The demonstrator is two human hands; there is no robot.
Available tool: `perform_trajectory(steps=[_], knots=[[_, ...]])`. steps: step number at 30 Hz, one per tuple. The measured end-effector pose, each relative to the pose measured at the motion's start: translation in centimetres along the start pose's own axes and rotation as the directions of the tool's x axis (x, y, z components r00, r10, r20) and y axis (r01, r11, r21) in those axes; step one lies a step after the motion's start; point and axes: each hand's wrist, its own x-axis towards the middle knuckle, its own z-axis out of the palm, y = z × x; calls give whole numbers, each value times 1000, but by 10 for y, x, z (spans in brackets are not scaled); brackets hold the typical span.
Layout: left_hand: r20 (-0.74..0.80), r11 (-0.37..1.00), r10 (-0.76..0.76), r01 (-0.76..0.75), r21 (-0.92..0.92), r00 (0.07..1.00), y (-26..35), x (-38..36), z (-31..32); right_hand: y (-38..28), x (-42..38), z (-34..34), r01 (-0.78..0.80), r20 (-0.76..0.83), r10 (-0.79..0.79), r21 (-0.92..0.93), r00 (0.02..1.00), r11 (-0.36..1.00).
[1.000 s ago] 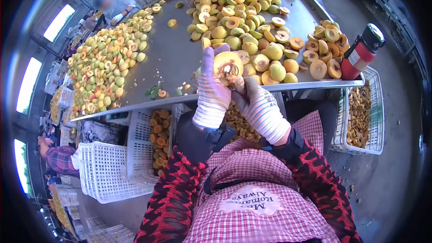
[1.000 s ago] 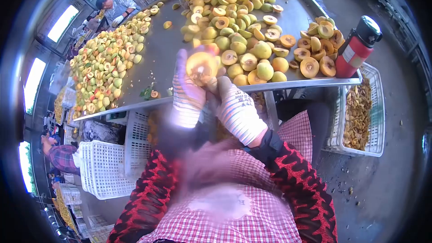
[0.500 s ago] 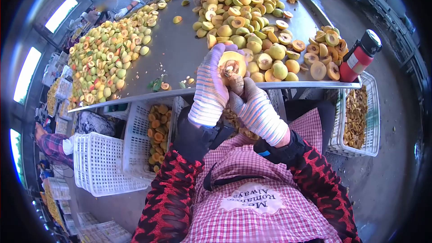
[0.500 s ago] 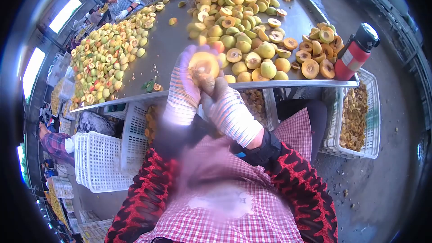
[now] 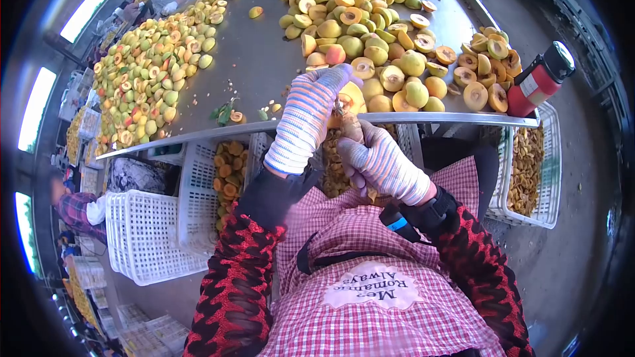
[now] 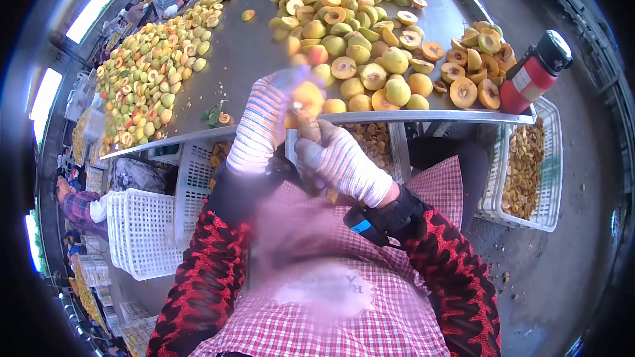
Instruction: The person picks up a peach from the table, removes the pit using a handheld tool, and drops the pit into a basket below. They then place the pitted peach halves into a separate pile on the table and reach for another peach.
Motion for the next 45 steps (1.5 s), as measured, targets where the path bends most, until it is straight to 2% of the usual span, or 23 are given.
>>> perform_trajectory(steps=[1, 2, 4, 5, 8, 9, 12, 13, 16, 17, 20, 21, 24, 27, 30, 31, 34, 35, 38, 39, 42, 43, 45], knots=[[-13, 994, 110, -110, 22, 994, -8, 2, -1, 9, 6, 1, 63, -29, -62, 24, 998, 998], [-26, 975, 219, -218, 47, 975, -16, 4, -1, 10, 9, 1, 50, -23, -50, -3, 999, 999], [-31, 992, 56, -59, -108, 998, -8, 4, 4, 8, 14, -2, 39, -26, -41, -55, 999, 998], [-19, 996, 37, -38, -76, 999, -7, 9, 4, 10, 15, -6, -23, -4, 23, -8, 1000, 1000], [-9, 998, -51, 51, 26, 999, -8, 17, -2, 21, 27, -3, 53, -182, -95, -223, 979, 973], [-37, 986, -164, 164, 19, 986, -2, 18, -1, 20, 26, -5, 47, -93, -53, -65, 994, 997], [-81, 998, 24, -28, -54, 996, -15, 24, 0, 12, 30, -11, -6, 27, 3, 112, 1000, 994], [-162, 988, 6, -30, -150, 987, -14, 22, 11, 6, 29, -6, 31, -45, -32, -11, 999, 999], [-149, 1000, 4, -6, -17, 989, -14, 21, 8, 6, 31, -12, -50, 53, 47, 60, 997, 997], [-84, 999, 40, -42, -27, 996, -13, 18, 6, 1, 25, -13, -47, 43, 44, 65, 998, 997], [-14, 981, 73, -74, -179, 997, -8, 8, 7, -3, 20, -21, -59, 180, 36, 125, 983, 990], [42, 973, 116, -105, -206, 992, -9, 8, 7, -6, 13, -24, -115, 276, 57, 200, 960, 973], [119, 971, 109, -80, -225, 987, -7, 4, 6, -8, 5, -19, -95, 286, 27, 227, 958, 969], [221, 986, 164, -155, -56, 961, 3, 8, 7, -9, 0, -1, -21, 37, 21, -18, 999, 1000], [367, 975, 222, -197, -103, 904, 10, 4, 6, -14, -9, -7, -8, 188, -7, 80, 982, 997], [334, 969, 244, -222, -104, 910, 12, -1, 10, -9, -10, -10, 4, 234, -44, 170, 971, 985], [223, 990, 140, -135, -37, 965, 5, -3, 13, -11, -13, 2, -8, 64, 5, 36, 998, 999], [161, 985, 170, -170, -13, 972, 4, -5, 16, -9, -11, 10, 47, -46, -44, 65, 998, 997], [180, 961, 274, -260, -97, 945, 4, -13, 16, -7, -20, -5, -59, 264, -18, 281, 964, 958], [216, 964, 257, -232, -133, 942, 6, -15, 15, -7, -21, -4, -35, 276, -35, 246, 961, 969], [271, 985, 165, -145, -90, 948, 4, -10, 16, -3, -19, 7, 0, 54, 0, 14, 999, 1000], [308, 991, 126, -133, 2, 943, 8, -11, 14, -4, -21, 7, 23, 55, -24, 21, 998, 1000], [229, 978, 202, -207, -6, 952, 15, -20, 21, -2, -19, -5, -22, 216, -10, 146, 976, 989]])
